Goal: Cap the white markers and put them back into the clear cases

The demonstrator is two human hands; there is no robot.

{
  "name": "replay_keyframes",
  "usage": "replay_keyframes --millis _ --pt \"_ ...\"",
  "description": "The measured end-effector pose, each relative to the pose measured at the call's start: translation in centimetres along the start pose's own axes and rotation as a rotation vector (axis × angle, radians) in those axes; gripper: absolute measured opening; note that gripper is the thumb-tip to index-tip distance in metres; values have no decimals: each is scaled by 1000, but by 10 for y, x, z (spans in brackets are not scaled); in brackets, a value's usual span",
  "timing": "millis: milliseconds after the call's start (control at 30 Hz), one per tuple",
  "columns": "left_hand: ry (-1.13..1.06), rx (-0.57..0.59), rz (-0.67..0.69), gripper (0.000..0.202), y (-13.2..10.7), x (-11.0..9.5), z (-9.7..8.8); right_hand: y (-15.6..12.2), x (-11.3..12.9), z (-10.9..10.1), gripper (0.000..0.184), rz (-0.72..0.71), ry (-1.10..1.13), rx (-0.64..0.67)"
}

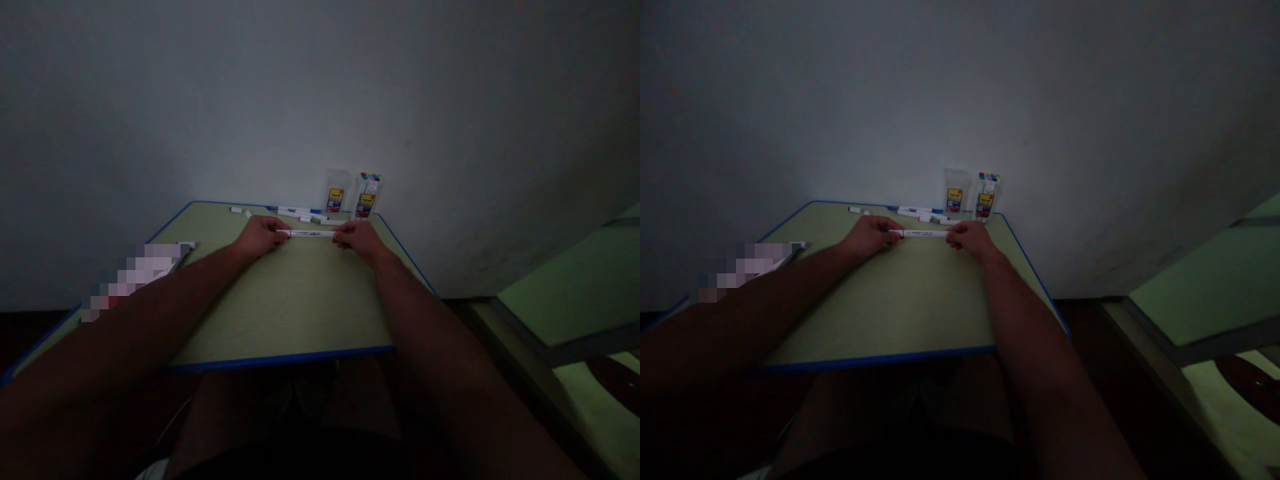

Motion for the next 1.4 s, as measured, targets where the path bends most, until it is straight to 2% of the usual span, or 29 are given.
replay_keyframes --millis 433,600,833,1133,1400 --pt "27 28 25 16 2 -2 -1 0 0 1 6 -32 -18 46" --pt "86 5 78 18 5 -1 -2 4 -1 -1 8 -57 -83 -4" --pt "209 -14 192 22 7 0 -1 7 -2 -3 26 -40 -55 -21" --pt "155 -3 202 29 4 -4 -2 6 2 -4 15 -63 -94 -50" --pt "21 17 140 44 7 3 0 7 4 -5 15 -51 -115 -84"
Point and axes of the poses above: each hand's wrist, its own y-axis towards the middle knuckle, its own z-axis out of the palm, x = y × z, the point moved 5 cm from there along y, towards the middle knuckle, and after that the axes turned 3 degrees about -x, right-handed, at the moved point
